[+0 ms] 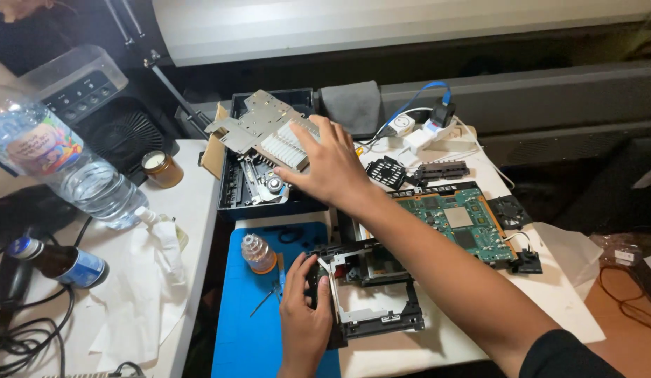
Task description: Disassembling a game console to remove internal components like the disc drive and cooling fan using a screwdriver.
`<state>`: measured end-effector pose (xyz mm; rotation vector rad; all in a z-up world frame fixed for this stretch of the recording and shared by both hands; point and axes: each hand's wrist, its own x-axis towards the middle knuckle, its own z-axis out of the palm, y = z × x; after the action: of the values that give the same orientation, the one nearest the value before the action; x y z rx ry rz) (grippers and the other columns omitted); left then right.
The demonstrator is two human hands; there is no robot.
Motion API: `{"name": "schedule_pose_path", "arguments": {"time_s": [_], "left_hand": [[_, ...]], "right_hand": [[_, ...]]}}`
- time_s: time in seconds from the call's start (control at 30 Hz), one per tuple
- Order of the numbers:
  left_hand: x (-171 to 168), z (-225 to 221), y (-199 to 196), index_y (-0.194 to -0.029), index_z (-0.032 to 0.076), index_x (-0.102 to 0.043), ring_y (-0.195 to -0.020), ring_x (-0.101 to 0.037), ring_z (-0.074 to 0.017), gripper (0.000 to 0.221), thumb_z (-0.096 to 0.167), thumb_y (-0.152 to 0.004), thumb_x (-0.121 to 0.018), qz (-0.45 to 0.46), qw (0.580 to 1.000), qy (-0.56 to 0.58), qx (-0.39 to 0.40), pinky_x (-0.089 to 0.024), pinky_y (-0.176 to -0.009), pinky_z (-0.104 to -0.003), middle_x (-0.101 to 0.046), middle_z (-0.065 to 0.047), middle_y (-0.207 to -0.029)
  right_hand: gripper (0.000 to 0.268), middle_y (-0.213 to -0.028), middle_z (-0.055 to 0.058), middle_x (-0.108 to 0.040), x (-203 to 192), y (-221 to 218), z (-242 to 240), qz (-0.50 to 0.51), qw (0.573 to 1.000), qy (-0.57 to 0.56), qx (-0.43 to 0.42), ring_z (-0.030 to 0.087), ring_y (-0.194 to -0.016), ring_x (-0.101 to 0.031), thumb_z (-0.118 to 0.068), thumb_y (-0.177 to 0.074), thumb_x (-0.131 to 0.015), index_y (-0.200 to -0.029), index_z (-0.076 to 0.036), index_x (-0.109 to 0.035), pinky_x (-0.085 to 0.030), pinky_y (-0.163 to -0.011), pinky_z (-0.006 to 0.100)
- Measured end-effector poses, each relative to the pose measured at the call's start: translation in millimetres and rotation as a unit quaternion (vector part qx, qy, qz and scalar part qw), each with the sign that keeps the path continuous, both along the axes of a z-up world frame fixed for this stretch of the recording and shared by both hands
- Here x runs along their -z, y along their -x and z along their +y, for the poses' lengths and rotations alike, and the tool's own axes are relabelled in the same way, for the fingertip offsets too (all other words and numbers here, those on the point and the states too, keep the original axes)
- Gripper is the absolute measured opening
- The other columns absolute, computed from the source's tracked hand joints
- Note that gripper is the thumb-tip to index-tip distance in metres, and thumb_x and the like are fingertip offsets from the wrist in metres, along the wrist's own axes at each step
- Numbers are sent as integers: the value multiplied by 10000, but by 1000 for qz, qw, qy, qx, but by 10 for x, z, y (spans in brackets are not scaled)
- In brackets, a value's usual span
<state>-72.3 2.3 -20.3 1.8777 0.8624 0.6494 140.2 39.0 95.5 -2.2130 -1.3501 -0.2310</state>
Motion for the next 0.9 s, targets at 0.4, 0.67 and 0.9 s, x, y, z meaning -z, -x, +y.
{"name": "schedule_pose_path", "arguments": {"time_s": [0.4, 0.67, 0.9], "left_hand": [[129, 27, -20, -1438, 127, -560, -1399, -506, -267, 559, 267, -914, -695, -39, 996, -62, 49, -437, -1115, -403, -563, -111, -1456], [74, -36, -32, -1440, 173, -555, -1442, -479, -252, 602, 249, -869, -732, -6, 999, -27, 38, -468, -1035, -422, -533, -109, -1511], [102, -46, -9, -1401, 79, -563, -1418, -503, -274, 582, 81, -841, -721, -72, 994, -46, 67, -499, -1097, -337, -523, -185, -1484]], "right_hand": [[717, -1420, 90, -508, 71, -425, -1547, 144, 989, -17, -8, 330, -1354, -476, -377, -904, -646, -1540, -227, -351, -395, -1098, 629], [900, -1643, 28, -374, 171, -845, -2401, 271, 941, 198, 33, 273, -1490, -353, -384, -720, -851, -1512, -364, -423, -334, -1173, 507], [1303, -1696, 59, -135, 593, -992, -2479, 160, 932, 324, -34, 308, -1556, -89, -493, -588, -984, -1617, -357, -197, -43, -1228, 505]]}}
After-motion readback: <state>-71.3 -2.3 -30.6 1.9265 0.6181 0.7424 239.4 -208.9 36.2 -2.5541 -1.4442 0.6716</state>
